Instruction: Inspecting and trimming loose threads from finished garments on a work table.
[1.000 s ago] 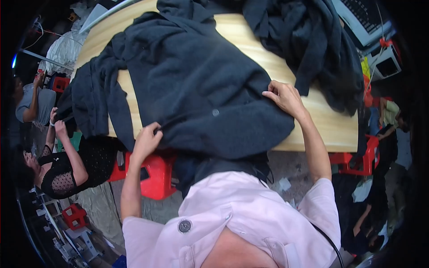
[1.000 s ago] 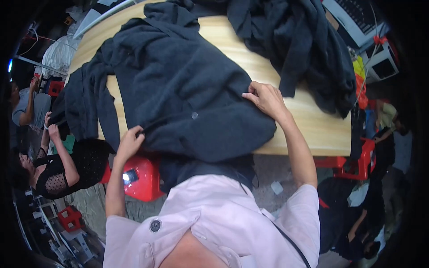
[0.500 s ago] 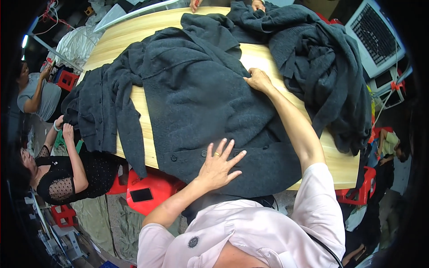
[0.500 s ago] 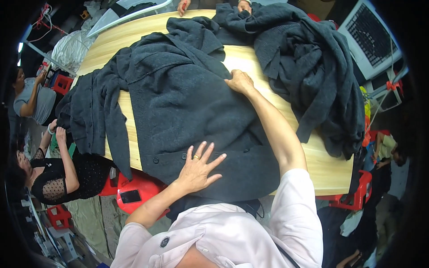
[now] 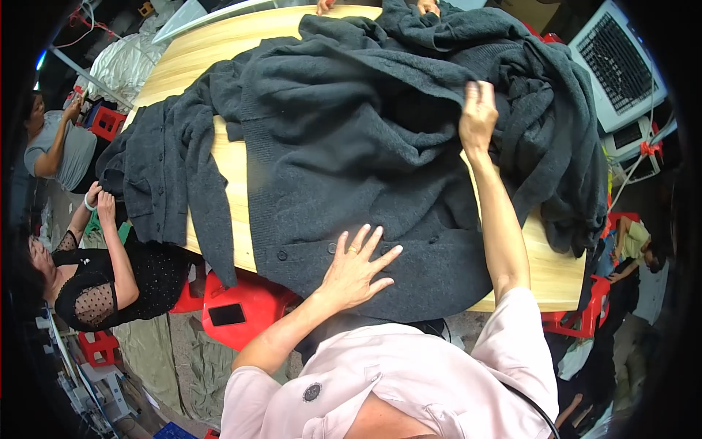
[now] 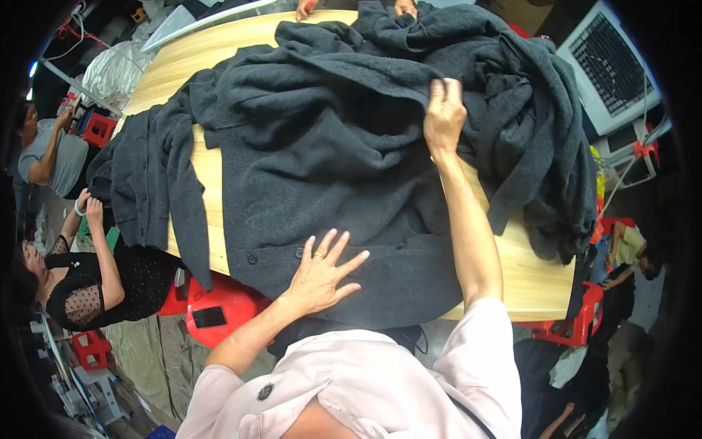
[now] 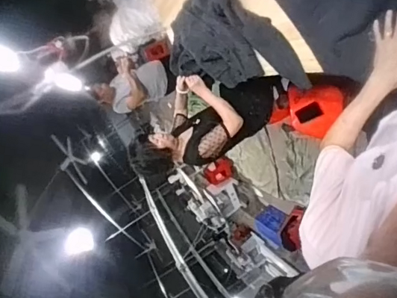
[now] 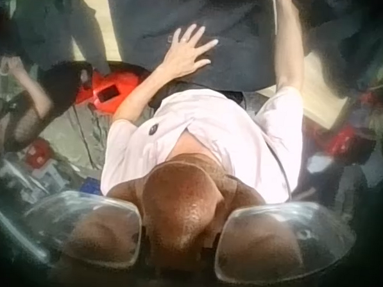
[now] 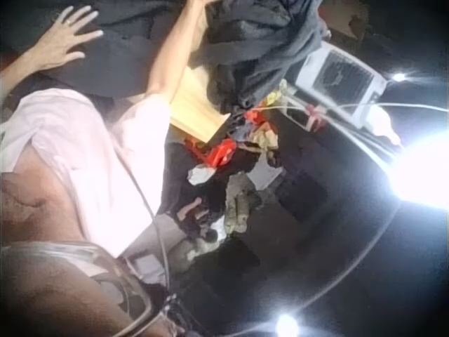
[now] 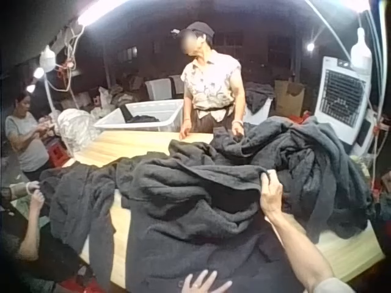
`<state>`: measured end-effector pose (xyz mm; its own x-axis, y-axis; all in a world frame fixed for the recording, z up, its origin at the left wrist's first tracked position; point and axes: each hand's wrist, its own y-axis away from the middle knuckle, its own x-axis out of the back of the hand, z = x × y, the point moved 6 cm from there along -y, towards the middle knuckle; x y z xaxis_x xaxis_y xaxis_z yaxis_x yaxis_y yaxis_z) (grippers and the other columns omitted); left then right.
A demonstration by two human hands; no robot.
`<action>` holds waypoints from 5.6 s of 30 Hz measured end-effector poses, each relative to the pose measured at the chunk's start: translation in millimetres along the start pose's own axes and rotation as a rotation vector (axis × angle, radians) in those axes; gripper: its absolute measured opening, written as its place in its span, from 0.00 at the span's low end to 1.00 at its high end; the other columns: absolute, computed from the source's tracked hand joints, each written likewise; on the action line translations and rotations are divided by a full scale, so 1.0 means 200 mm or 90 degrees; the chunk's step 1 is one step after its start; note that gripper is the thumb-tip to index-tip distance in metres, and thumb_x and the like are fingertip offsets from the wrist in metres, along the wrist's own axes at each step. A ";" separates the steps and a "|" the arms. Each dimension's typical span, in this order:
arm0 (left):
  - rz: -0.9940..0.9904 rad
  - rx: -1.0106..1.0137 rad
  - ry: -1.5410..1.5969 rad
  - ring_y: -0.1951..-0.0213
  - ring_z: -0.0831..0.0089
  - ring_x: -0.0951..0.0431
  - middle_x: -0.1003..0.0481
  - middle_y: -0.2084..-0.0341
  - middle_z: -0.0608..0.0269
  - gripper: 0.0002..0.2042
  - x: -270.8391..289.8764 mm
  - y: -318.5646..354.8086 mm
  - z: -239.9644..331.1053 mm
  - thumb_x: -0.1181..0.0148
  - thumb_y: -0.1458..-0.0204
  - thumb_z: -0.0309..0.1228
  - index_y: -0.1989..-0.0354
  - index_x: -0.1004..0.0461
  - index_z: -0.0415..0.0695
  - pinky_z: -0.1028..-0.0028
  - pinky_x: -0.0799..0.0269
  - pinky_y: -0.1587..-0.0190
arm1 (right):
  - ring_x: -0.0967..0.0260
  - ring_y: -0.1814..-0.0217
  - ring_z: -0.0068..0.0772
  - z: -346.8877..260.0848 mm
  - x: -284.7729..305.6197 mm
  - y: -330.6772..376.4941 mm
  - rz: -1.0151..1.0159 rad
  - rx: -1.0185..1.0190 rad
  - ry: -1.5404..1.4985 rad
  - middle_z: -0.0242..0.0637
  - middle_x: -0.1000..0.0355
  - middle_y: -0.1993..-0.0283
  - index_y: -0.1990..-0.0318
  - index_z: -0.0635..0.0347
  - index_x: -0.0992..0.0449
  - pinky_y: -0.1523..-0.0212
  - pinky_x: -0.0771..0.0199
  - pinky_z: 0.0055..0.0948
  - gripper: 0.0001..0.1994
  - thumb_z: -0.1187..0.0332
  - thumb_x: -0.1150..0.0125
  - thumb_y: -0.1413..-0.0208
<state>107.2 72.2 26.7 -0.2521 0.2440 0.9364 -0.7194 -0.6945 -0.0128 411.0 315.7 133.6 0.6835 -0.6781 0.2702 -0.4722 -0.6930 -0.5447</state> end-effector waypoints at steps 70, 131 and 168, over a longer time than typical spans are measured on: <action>0.138 0.115 -0.007 0.21 0.50 0.34 0.31 0.23 0.54 0.43 0.31 0.41 -0.67 0.42 0.56 0.12 0.25 0.28 0.49 0.47 0.41 0.21 | 0.53 0.10 0.66 0.10 0.57 1.26 -0.400 0.141 0.418 0.57 0.41 0.17 0.40 0.58 0.28 0.16 0.47 0.69 0.14 0.68 0.36 0.28; 0.268 0.237 0.282 0.43 0.63 0.23 0.17 0.56 0.65 0.13 0.18 0.55 -0.86 0.38 0.29 0.43 0.52 0.15 0.48 0.55 0.41 0.34 | 0.19 0.64 0.42 -0.82 -0.49 1.74 -0.435 0.541 -0.109 0.38 0.19 0.64 0.58 0.60 0.18 0.64 0.17 0.39 0.09 0.78 0.25 0.44; 0.496 0.213 0.348 0.60 0.69 0.20 0.18 0.73 0.69 0.07 0.16 0.61 -0.79 0.18 0.51 0.33 0.68 0.12 0.49 0.60 0.34 0.40 | 0.25 0.68 0.48 -0.76 -0.55 1.74 -0.509 0.440 -0.139 0.42 0.27 0.70 0.69 0.60 0.26 0.65 0.22 0.46 0.10 0.80 0.26 0.48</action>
<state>-91.0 101.9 -0.9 -0.8970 -0.1407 0.4190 -0.0298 -0.9266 -0.3750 87.2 111.4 35.9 0.7712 0.0153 0.6364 0.5249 -0.5808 -0.6222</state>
